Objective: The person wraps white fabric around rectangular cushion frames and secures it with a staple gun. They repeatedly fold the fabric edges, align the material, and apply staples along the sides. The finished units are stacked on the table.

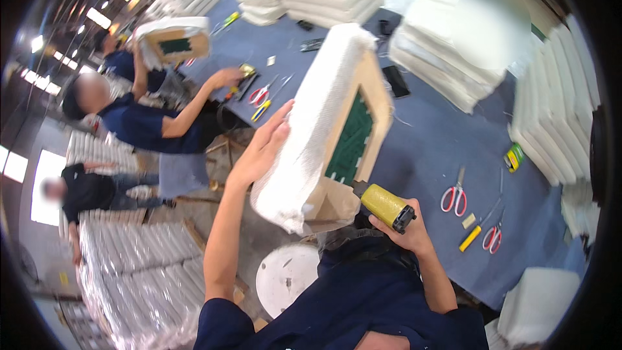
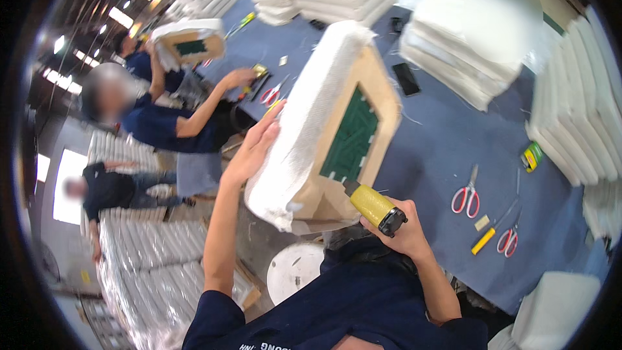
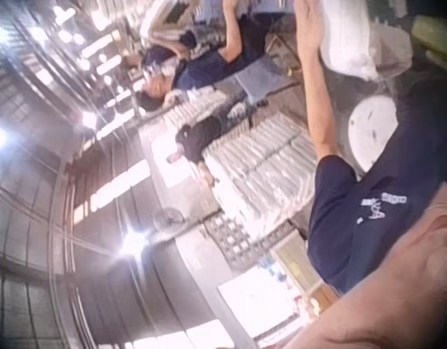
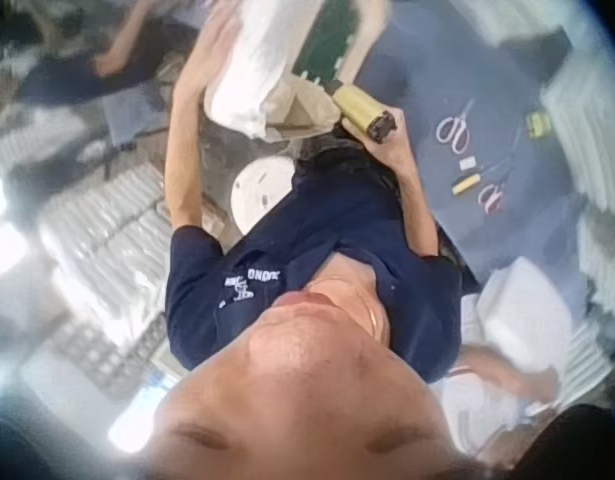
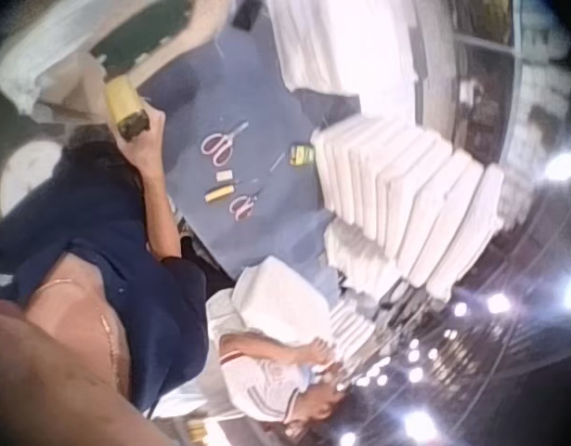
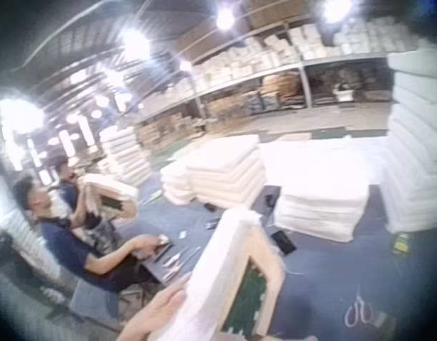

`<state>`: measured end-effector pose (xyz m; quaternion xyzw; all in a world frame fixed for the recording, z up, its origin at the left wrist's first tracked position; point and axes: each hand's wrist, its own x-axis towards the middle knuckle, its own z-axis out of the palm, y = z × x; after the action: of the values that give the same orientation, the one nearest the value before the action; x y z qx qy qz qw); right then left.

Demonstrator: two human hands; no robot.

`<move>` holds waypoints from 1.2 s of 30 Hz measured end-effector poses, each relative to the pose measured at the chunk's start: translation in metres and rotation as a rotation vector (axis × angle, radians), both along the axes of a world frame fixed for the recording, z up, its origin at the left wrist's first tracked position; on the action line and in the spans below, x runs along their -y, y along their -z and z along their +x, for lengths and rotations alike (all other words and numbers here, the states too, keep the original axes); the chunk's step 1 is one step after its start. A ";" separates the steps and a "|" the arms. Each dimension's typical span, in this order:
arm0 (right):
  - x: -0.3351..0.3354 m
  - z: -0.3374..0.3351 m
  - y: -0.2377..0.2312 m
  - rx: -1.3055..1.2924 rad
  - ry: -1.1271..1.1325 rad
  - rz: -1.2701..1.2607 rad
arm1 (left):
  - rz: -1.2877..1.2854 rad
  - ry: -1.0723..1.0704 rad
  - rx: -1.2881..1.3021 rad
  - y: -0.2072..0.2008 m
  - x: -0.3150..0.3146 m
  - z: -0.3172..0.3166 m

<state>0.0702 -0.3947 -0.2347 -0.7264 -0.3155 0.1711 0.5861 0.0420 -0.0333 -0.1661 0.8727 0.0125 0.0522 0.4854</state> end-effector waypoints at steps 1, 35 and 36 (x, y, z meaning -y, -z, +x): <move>-0.016 -0.002 -0.001 0.032 -0.049 0.029 | -0.078 -0.042 -0.026 0.003 -0.003 -0.010; -0.091 0.031 -0.002 0.010 -0.312 0.127 | 0.857 -0.408 -0.262 -0.008 0.094 -0.061; -0.089 0.032 -0.002 -0.038 -0.349 0.131 | 0.859 -0.404 -0.259 -0.008 0.096 -0.063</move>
<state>0.1018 -0.3055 -0.2325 -0.6177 -0.4360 0.2631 0.5993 -0.0206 -0.1288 -0.1577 0.9734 0.2190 0.0366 0.0562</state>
